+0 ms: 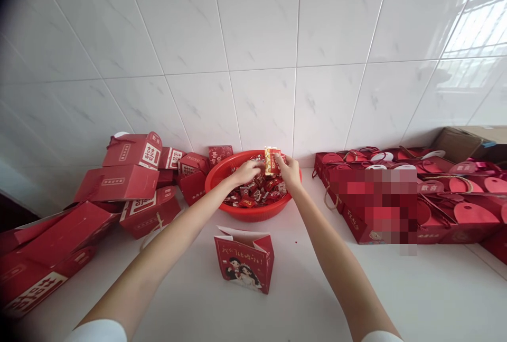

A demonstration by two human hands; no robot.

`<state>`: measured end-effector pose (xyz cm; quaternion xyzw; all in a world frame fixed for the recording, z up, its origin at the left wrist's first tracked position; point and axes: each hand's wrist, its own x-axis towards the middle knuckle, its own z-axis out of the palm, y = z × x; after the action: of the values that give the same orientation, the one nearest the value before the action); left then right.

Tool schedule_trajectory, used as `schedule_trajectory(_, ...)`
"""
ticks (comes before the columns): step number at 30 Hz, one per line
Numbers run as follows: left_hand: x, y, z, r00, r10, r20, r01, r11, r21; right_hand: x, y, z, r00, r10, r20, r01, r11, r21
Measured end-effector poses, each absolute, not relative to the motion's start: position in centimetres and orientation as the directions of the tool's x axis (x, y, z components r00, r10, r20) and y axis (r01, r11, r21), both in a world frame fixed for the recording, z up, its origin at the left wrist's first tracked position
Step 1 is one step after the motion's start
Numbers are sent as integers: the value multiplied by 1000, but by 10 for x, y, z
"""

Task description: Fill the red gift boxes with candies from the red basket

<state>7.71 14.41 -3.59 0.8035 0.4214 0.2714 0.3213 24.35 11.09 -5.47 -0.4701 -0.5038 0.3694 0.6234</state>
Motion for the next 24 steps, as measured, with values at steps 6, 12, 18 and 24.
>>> schedule_trajectory(6, 70, 141, -43, 500, 860, 100, 679, -461, 571, 242, 111, -55, 238, 950, 203, -188, 250, -950)
schedule_trajectory(12, 63, 147, -49, 348, 926, 143, 732, -364, 576, 240, 108, -51, 225, 965, 132, -310, 199, -930)
schedule_trajectory(18, 52, 152, -49, 265, 935, 234, 534, -344, 772, 241, 106, -45, 208, 976, 58, -352, 130, -927)
schedule_trajectory(24, 53, 147, -43, 266, 889, 374, 189, -428, 884, 241, 105, -44, 209, 978, 24, -305, 88, -948)
